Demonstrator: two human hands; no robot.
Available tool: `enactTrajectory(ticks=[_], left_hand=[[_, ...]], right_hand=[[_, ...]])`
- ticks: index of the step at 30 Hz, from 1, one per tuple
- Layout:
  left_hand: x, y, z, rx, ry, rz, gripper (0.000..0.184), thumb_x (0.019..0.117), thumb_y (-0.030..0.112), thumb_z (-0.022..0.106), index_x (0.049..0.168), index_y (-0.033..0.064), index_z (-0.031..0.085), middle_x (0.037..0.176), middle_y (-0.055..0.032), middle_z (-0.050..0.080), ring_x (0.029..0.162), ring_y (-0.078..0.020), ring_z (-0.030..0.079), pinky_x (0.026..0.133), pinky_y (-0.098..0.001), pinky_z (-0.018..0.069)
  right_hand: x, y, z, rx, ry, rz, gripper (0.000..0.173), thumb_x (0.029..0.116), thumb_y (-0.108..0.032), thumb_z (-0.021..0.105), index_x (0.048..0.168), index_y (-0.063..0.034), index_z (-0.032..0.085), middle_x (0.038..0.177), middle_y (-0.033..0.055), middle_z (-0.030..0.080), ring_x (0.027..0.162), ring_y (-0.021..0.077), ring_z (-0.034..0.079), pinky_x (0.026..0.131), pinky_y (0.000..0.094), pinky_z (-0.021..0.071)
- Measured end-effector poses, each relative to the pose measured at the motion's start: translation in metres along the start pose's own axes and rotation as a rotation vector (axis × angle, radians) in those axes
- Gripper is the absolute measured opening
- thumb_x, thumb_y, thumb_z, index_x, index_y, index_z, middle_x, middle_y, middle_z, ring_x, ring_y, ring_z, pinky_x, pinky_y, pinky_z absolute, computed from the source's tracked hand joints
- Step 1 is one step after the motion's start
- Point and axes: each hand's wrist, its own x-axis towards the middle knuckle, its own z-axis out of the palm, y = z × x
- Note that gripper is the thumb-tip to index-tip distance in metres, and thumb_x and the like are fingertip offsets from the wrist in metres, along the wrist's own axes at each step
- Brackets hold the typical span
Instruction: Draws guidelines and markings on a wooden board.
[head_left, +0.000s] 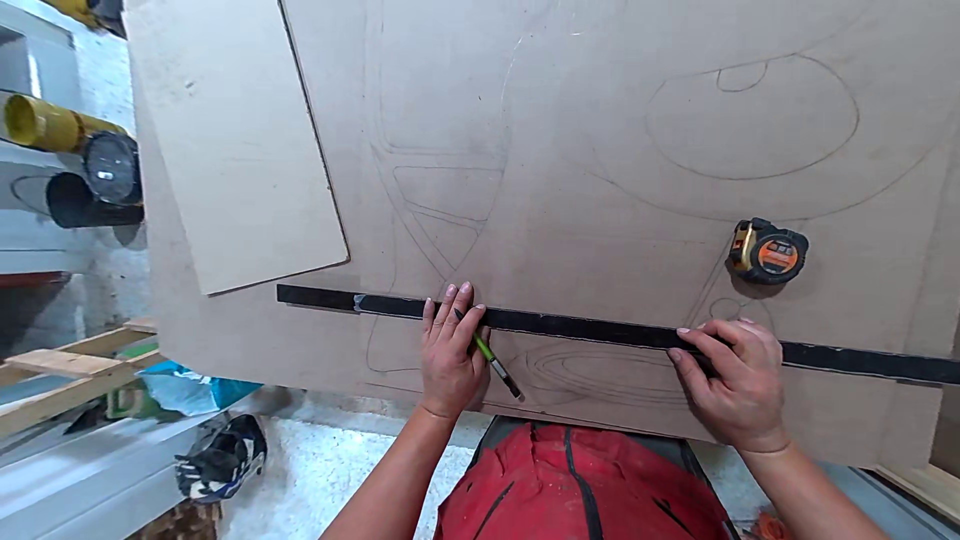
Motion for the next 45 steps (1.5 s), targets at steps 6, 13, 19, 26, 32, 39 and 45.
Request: enactTrajectory(ticks=[6,13,19,26,32,39,45], left_hand=[[0.000,0.002,0.002,-0.015,0.004,-0.002,0.031,0.1028,0.024,0.058,0.129,0.0118,0.069,0.157,-0.0076,0.051,0.151,-0.0260,0.038,0.128,-0.0576,0.0209],[0.001,0.002,0.002,0.010,-0.001,-0.007,0.031,0.1029,0.024,0.058,0.129,0.0122,0.069,0.157,-0.0066,0.051,0.151,-0.0250,0.038,0.127,-0.0566,0.0214],[0.016,0.023,-0.030,-0.232,-0.080,-0.139,0.048,0.1090,0.032,0.047,0.152,0.0123,0.052,0.155,-0.0026,0.053,0.149,-0.0216,0.041,0.127,-0.0510,0.0297],[0.046,0.035,-0.044,-0.567,-0.151,-0.438,0.029,0.1068,0.030,0.054,0.121,0.0141,0.073,0.095,0.0021,0.071,0.074,-0.0082,0.064,0.068,-0.0266,0.0551],[0.051,0.035,-0.032,-0.558,-0.147,-0.468,0.011,0.0986,0.018,0.066,0.106,0.0141,0.072,0.081,0.0026,0.071,0.064,-0.0078,0.064,0.059,-0.0248,0.0552],[0.054,0.035,-0.029,-0.446,-0.146,-0.386,0.007,0.0954,0.016,0.070,0.101,0.0141,0.074,0.079,0.0055,0.071,0.060,-0.0034,0.062,0.053,-0.0214,0.0532],[0.061,0.048,-0.026,-0.392,-0.213,-0.406,0.006,0.0955,0.021,0.072,0.099,0.0186,0.076,0.082,0.0085,0.072,0.064,-0.0016,0.064,0.057,-0.0227,0.0552]], right_hand=[[0.000,0.001,-0.001,0.006,0.004,0.009,0.027,0.0954,-0.038,0.071,0.112,-0.0174,0.078,0.111,0.0071,0.069,0.117,0.0279,0.060,0.111,0.0545,0.0395],[0.000,0.001,-0.002,0.002,-0.003,0.012,0.028,0.0958,-0.039,0.070,0.112,-0.0175,0.078,0.112,0.0075,0.069,0.119,0.0283,0.060,0.112,0.0552,0.0389],[0.001,0.000,-0.002,0.005,-0.002,0.002,0.029,0.0961,-0.039,0.069,0.113,-0.0172,0.078,0.113,0.0089,0.068,0.118,0.0295,0.060,0.111,0.0560,0.0394],[-0.001,0.001,-0.001,0.011,0.001,0.002,0.029,0.0953,-0.039,0.070,0.113,-0.0170,0.078,0.113,0.0091,0.068,0.118,0.0300,0.060,0.111,0.0563,0.0395],[-0.001,0.000,-0.002,0.007,-0.002,0.014,0.028,0.0955,-0.038,0.070,0.112,-0.0174,0.078,0.112,0.0077,0.069,0.119,0.0292,0.060,0.111,0.0556,0.0400],[0.001,-0.001,-0.002,0.013,0.004,0.013,0.027,0.0954,-0.038,0.071,0.111,-0.0165,0.078,0.112,0.0080,0.068,0.118,0.0291,0.060,0.111,0.0550,0.0402],[0.001,-0.001,-0.002,0.008,-0.004,0.017,0.028,0.0956,-0.039,0.070,0.111,-0.0171,0.078,0.112,0.0072,0.068,0.118,0.0290,0.060,0.110,0.0554,0.0401]])
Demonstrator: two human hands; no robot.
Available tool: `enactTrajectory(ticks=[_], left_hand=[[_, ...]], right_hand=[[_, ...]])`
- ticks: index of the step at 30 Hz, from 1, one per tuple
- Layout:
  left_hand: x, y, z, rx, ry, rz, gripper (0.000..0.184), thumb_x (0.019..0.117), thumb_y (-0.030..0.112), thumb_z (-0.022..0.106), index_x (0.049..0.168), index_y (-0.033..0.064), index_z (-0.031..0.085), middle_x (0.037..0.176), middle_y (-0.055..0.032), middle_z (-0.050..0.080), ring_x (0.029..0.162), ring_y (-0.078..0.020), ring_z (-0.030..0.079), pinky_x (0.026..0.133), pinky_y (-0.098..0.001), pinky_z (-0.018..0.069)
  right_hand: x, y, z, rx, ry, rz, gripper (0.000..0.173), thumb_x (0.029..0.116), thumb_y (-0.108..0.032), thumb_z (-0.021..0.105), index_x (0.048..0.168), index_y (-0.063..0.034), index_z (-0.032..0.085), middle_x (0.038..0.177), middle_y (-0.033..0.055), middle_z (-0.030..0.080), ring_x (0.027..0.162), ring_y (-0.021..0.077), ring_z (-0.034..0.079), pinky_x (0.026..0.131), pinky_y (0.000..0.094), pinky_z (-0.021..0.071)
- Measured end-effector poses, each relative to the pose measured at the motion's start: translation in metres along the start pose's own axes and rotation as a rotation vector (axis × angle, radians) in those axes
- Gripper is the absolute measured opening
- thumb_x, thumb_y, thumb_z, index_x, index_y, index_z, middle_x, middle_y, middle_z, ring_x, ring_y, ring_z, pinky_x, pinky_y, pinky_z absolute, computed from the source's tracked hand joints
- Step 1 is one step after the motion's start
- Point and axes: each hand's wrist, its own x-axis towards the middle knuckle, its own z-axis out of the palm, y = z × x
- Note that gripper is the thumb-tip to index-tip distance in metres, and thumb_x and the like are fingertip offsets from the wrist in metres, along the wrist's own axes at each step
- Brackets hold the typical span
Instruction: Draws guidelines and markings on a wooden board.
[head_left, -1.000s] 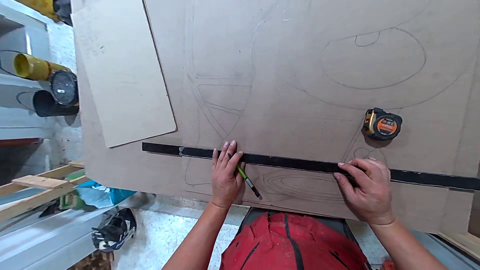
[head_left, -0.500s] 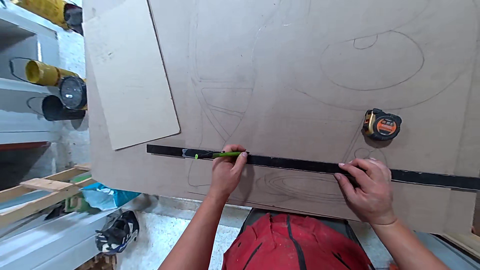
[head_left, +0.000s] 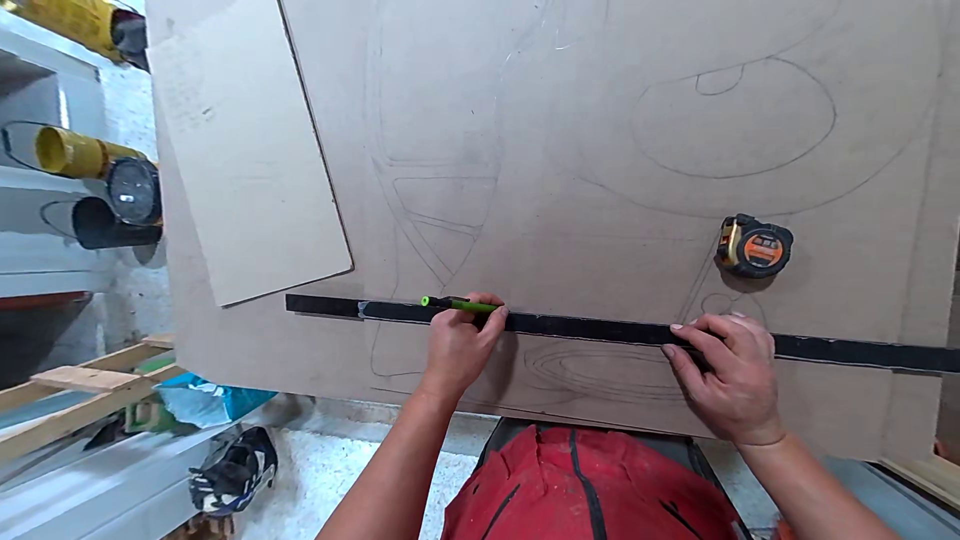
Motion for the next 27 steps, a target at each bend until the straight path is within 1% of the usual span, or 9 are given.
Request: enactTrajectory(ticks=[7,10,12,14,16,18,23,25,27], left_hand=[[0.004,0.023,0.017,0.130,-0.084,0.007,0.007,0.0968,0.028,0.070,0.097,0.0223,0.075,0.076,0.0113,0.070,0.062,0.0007,0.062,0.056,-0.0241,0.0545],[-0.001,0.006,-0.005,0.121,0.060,-0.019,0.010,0.0979,0.026,0.069,0.100,0.0180,0.075,0.077,0.0065,0.071,0.063,-0.0036,0.064,0.058,-0.0279,0.0557],[-0.009,-0.015,-0.026,0.162,0.157,0.105,0.023,0.1046,0.025,0.059,0.118,0.0110,0.072,0.097,-0.0011,0.074,0.084,-0.0092,0.071,0.077,-0.0334,0.0616],[-0.017,-0.035,-0.039,0.238,0.154,0.222,0.032,0.1076,0.020,0.050,0.134,0.0101,0.067,0.123,-0.0037,0.073,0.114,-0.0153,0.068,0.101,-0.0395,0.0558],[-0.029,-0.048,-0.038,0.315,0.096,0.294,0.036,0.1053,0.015,0.048,0.136,0.0112,0.066,0.140,-0.0043,0.065,0.134,-0.0207,0.058,0.114,-0.0459,0.0462],[-0.045,-0.059,-0.033,0.381,0.077,0.340,0.034,0.1039,0.017,0.053,0.134,0.0131,0.068,0.148,-0.0034,0.059,0.142,-0.0216,0.050,0.117,-0.0479,0.0431],[-0.075,-0.066,-0.010,0.418,0.187,0.365,0.035,0.0977,0.030,0.068,0.130,0.0162,0.070,0.141,-0.0051,0.063,0.137,-0.0230,0.055,0.118,-0.0514,0.0416],[-0.078,-0.063,-0.003,0.420,0.201,0.366,0.033,0.0958,0.032,0.069,0.124,0.0156,0.072,0.125,-0.0089,0.067,0.127,-0.0254,0.060,0.119,-0.0557,0.0371],[-0.079,-0.060,-0.001,0.405,0.173,0.366,0.024,0.0962,0.029,0.067,0.116,0.0168,0.074,0.106,-0.0069,0.068,0.111,-0.0243,0.065,0.114,-0.0544,0.0410]], right_hand=[[0.001,-0.002,-0.001,0.003,0.009,-0.003,0.027,0.0956,-0.039,0.070,0.111,-0.0173,0.078,0.113,0.0081,0.069,0.118,0.0297,0.060,0.111,0.0561,0.0398],[0.001,0.000,0.000,0.001,0.003,-0.002,0.028,0.0957,-0.040,0.069,0.110,-0.0180,0.079,0.112,0.0072,0.069,0.118,0.0293,0.061,0.112,0.0562,0.0394],[0.001,0.001,0.000,-0.002,0.002,-0.001,0.028,0.0957,-0.041,0.069,0.110,-0.0187,0.079,0.112,0.0065,0.069,0.118,0.0288,0.061,0.112,0.0564,0.0393],[0.002,0.000,-0.003,-0.008,-0.018,0.011,0.029,0.0959,-0.043,0.068,0.110,-0.0190,0.079,0.113,0.0065,0.069,0.118,0.0291,0.061,0.110,0.0560,0.0407],[0.006,-0.003,-0.011,-0.039,-0.104,0.056,0.037,0.0958,-0.049,0.065,0.113,-0.0184,0.078,0.116,0.0076,0.069,0.116,0.0297,0.061,0.104,0.0550,0.0436],[0.012,-0.007,-0.022,-0.113,-0.234,0.113,0.050,0.0933,-0.059,0.061,0.116,-0.0169,0.076,0.118,0.0086,0.069,0.114,0.0311,0.063,0.099,0.0553,0.0474],[0.021,-0.001,-0.045,-0.230,-0.524,0.066,0.048,0.0864,-0.062,0.067,0.096,-0.0154,0.071,0.104,0.0061,0.067,0.100,0.0296,0.065,0.083,0.0492,0.0564],[0.020,0.002,-0.049,-0.251,-0.558,0.033,0.042,0.0857,-0.058,0.071,0.089,-0.0154,0.068,0.105,0.0063,0.067,0.099,0.0289,0.065,0.083,0.0481,0.0560],[0.017,0.001,-0.056,-0.247,-0.568,0.036,0.028,0.0863,-0.041,0.073,0.086,-0.0144,0.064,0.098,0.0047,0.067,0.095,0.0265,0.066,0.081,0.0465,0.0567]])
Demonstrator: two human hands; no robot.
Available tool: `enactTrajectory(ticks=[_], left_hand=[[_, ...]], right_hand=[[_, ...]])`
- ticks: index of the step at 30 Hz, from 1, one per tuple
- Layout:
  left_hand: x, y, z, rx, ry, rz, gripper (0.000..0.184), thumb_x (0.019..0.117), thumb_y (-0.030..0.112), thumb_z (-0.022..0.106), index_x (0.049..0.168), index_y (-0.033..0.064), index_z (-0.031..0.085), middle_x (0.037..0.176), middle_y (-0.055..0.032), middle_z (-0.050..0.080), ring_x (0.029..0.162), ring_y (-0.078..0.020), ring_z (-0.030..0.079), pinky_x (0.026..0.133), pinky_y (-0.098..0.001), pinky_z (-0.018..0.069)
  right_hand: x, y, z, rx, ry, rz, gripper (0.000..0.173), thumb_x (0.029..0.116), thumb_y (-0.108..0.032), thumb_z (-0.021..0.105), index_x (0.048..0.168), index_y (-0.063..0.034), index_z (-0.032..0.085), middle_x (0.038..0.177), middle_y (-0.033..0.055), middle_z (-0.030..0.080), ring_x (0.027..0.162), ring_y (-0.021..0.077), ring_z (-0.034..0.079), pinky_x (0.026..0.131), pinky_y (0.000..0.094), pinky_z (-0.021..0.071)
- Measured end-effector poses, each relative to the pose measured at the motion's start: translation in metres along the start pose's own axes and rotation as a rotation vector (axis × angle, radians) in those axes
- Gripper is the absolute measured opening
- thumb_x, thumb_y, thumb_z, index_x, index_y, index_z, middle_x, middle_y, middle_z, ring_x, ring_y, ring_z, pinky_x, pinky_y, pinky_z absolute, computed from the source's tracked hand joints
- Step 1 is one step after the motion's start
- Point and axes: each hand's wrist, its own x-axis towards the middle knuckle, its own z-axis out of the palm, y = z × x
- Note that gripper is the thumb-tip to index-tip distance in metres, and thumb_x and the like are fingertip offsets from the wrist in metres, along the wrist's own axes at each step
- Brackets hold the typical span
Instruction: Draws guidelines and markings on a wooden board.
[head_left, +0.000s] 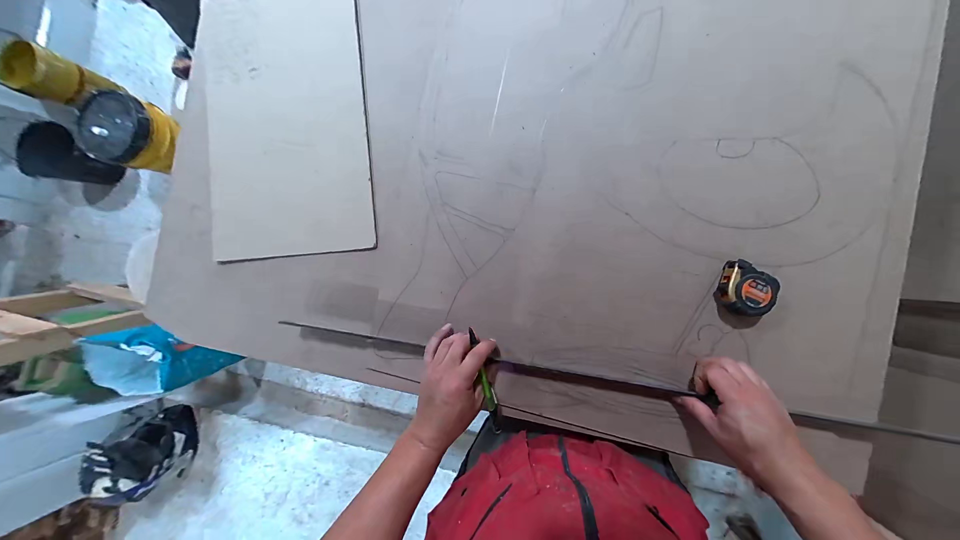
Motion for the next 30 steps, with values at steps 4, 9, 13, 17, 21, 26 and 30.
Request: enactTrajectory(ticks=[4,9,13,17,21,26,30], left_hand=[[-0.009,0.003,-0.004,-0.167,-0.031,-0.073,0.023,0.1020,0.035,0.060,0.111,0.0205,0.075,0.095,0.0008,0.067,0.093,-0.0160,0.064,0.089,-0.0419,0.0531],[-0.022,0.014,-0.007,-0.318,0.087,-0.172,0.032,0.0960,0.042,0.070,0.118,0.0186,0.073,0.104,-0.0018,0.068,0.097,-0.0152,0.065,0.086,-0.0381,0.0571],[-0.019,0.020,0.007,-0.221,0.180,-0.229,0.033,0.0974,0.031,0.068,0.124,0.0126,0.071,0.099,-0.0068,0.065,0.087,-0.0174,0.065,0.076,-0.0354,0.0585],[-0.017,0.024,0.014,-0.033,0.136,-0.310,0.035,0.1005,0.034,0.060,0.128,0.0147,0.072,0.105,-0.0113,0.067,0.098,-0.0279,0.065,0.082,-0.0481,0.0553],[-0.008,0.028,-0.008,-0.133,0.148,-0.402,0.047,0.1064,0.048,0.046,0.133,0.0164,0.068,0.118,-0.0069,0.071,0.115,-0.0246,0.064,0.098,-0.0486,0.0525],[0.033,0.020,-0.009,-0.624,0.105,-0.472,0.042,0.1059,0.049,0.047,0.121,0.0226,0.075,0.093,0.0119,0.071,0.080,0.0003,0.065,0.072,-0.0220,0.0570],[0.055,0.015,0.002,-0.755,0.078,-0.557,0.019,0.0945,0.029,0.067,0.111,0.0202,0.071,0.088,0.0100,0.072,0.071,-0.0028,0.067,0.059,-0.0212,0.0578]], right_hand=[[-0.003,-0.004,-0.048,0.058,0.081,0.062,0.033,0.0904,-0.049,0.070,0.087,-0.0169,0.069,0.085,-0.0017,0.070,0.081,0.0179,0.070,0.071,0.0438,0.0591],[0.095,-0.031,-0.131,-0.081,0.135,-0.204,0.037,0.0968,-0.047,0.062,0.103,-0.0128,0.075,0.093,0.0063,0.072,0.096,0.0294,0.068,0.104,0.0611,0.0451],[0.202,-0.055,-0.120,-0.142,0.076,-0.325,0.034,0.0984,-0.048,0.062,0.108,-0.0187,0.077,0.108,0.0070,0.073,0.119,0.0345,0.064,0.119,0.0752,0.0185],[0.234,-0.085,-0.055,-0.066,0.098,-0.335,0.036,0.0957,-0.047,0.067,0.122,-0.0238,0.074,0.137,0.0033,0.063,0.139,0.0274,0.051,0.121,0.0682,0.0255],[0.219,-0.086,-0.007,0.053,0.214,-0.378,0.043,0.1002,-0.047,0.062,0.135,-0.0233,0.070,0.154,0.0063,0.053,0.151,0.0244,0.039,0.126,0.0621,0.0219],[0.218,-0.080,-0.008,0.148,0.186,-0.503,0.045,0.0929,-0.041,0.076,0.128,-0.0127,0.072,0.148,0.0082,0.058,0.146,0.0252,0.045,0.124,0.0466,0.0359],[0.226,-0.069,-0.008,0.212,0.191,-0.606,0.044,0.0886,-0.035,0.081,0.124,-0.0103,0.074,0.140,0.0100,0.064,0.142,0.0273,0.050,0.121,0.0465,0.0409]])
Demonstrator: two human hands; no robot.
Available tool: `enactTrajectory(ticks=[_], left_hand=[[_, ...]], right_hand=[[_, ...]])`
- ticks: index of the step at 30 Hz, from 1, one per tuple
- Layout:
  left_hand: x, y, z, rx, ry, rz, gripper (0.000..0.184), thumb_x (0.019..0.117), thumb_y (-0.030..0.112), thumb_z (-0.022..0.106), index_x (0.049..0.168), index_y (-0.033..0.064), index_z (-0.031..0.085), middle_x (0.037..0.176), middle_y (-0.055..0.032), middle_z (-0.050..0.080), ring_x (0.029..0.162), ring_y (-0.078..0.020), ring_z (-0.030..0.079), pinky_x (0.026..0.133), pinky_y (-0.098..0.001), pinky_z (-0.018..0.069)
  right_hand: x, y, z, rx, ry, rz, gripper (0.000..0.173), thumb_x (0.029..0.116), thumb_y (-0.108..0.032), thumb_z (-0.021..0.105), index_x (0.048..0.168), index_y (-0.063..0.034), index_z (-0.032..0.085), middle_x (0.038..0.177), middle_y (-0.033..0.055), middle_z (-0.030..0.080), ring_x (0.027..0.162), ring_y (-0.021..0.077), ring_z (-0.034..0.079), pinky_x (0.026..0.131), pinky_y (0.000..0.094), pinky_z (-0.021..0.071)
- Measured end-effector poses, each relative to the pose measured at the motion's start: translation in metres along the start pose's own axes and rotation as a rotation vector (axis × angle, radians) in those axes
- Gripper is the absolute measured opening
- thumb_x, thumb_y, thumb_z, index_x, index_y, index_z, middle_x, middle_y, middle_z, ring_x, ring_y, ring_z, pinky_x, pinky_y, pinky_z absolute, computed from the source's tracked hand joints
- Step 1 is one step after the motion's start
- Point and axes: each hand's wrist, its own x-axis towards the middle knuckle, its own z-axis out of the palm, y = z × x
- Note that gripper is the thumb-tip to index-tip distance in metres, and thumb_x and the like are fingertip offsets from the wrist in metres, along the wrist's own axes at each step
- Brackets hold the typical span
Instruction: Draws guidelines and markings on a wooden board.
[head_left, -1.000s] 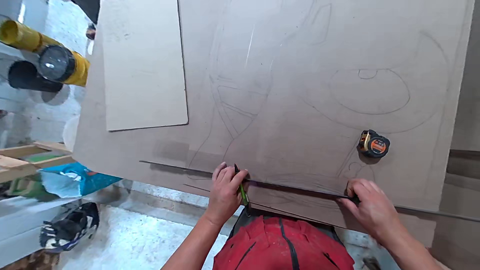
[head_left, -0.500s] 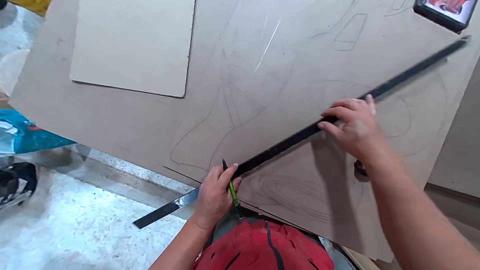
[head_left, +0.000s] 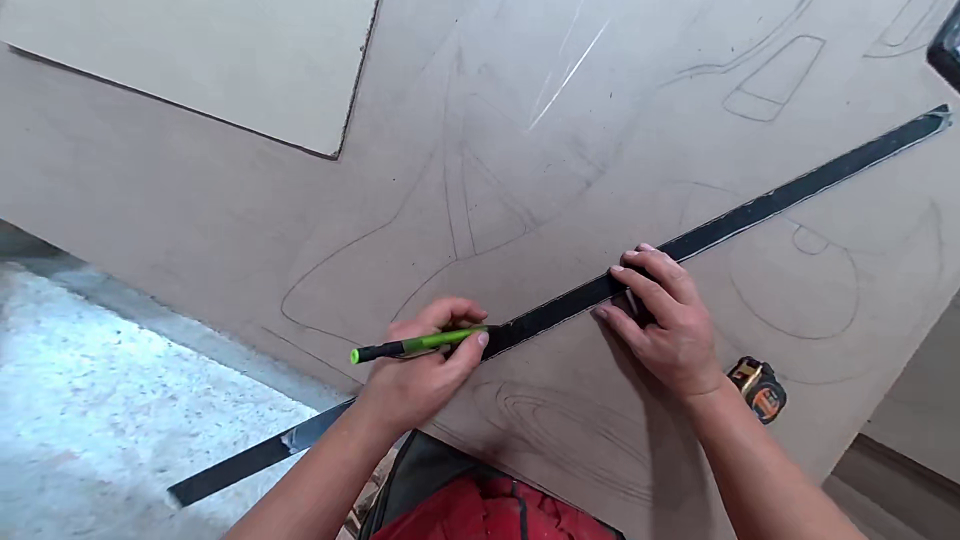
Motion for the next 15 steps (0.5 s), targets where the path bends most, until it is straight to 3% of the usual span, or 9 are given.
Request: enactTrajectory(ticks=[4,9,15], left_hand=[[0.0011,-0.0047,0.0081,-0.008,0.071,0.019,0.011,0.0874,0.022,0.071,0.098,0.0193,0.072,0.079,0.0101,0.069,0.062,-0.0017,0.063,0.051,-0.0189,0.0537],[0.0034,-0.0060,0.0113,-0.002,0.102,0.042,0.010,0.0863,0.021,0.071,0.096,0.0187,0.072,0.077,0.0101,0.068,0.060,-0.0012,0.062,0.050,-0.0178,0.0523],[0.0027,-0.0070,0.0122,0.084,0.099,0.052,0.009,0.0865,0.024,0.071,0.094,0.0202,0.073,0.081,0.0115,0.069,0.065,0.0011,0.063,0.053,-0.0166,0.0532]], right_hand=[[-0.0034,0.0013,0.0061,-0.012,0.059,-0.009,0.044,0.0863,-0.035,0.084,0.121,-0.0094,0.075,0.136,0.0116,0.066,0.140,0.0298,0.052,0.121,0.0502,0.0406],[-0.0050,0.0031,0.0062,-0.164,0.107,0.072,0.059,0.0812,-0.057,0.082,0.126,-0.0195,0.074,0.142,0.0106,0.060,0.147,0.0359,0.041,0.123,0.0698,0.0193],[-0.0051,0.0042,0.0062,-0.137,0.095,0.078,0.059,0.0811,-0.054,0.083,0.127,-0.0189,0.073,0.143,0.0109,0.060,0.147,0.0342,0.041,0.124,0.0678,0.0203]])
